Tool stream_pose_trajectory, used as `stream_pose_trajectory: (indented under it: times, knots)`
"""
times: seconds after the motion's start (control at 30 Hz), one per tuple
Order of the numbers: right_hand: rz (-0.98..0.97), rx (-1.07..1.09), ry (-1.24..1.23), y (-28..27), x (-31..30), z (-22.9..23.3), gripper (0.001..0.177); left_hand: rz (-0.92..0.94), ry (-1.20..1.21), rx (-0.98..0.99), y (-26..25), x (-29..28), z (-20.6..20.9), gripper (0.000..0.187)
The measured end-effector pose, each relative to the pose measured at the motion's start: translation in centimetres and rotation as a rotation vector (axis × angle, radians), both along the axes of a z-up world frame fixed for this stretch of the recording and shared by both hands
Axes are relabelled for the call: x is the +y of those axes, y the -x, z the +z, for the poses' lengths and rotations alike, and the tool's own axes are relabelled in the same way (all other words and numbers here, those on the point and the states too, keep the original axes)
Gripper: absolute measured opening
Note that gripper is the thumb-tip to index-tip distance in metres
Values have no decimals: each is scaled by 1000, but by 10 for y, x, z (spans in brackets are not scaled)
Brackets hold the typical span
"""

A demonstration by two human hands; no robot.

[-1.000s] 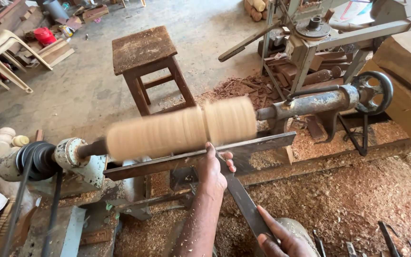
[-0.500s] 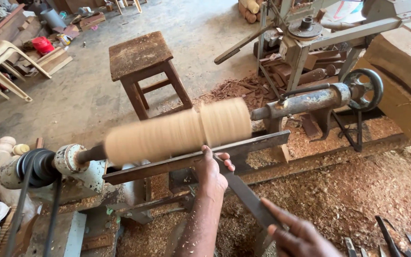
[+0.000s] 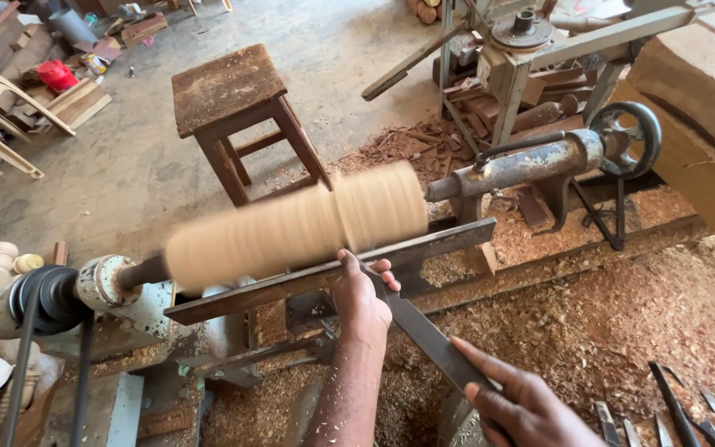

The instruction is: The person turns on a lathe and uses a metal tool to carve grooves into a rotating wooden cylinder. They then switch to a different tool to refine the shape into a decorative spindle.

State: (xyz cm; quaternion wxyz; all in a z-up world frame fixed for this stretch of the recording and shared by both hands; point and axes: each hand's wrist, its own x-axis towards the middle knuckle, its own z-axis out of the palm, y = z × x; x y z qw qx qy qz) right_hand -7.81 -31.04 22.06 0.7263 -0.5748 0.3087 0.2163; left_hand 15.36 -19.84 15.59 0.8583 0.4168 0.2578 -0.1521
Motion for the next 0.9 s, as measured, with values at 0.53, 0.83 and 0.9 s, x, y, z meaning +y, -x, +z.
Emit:
stream_pose_trajectory:
  times: [0.53, 0.83, 0.9]
  knots:
    - [-151, -134, -99, 0, 14, -36, 67, -31, -9, 3, -10, 2, -1, 41]
    - [70, -1, 59, -3, -32, -3, 57, -50, 13, 59, 10, -9, 19, 46]
    - [62, -10, 25, -8, -32, 24, 54, 18, 4, 87, 7, -16, 16, 48]
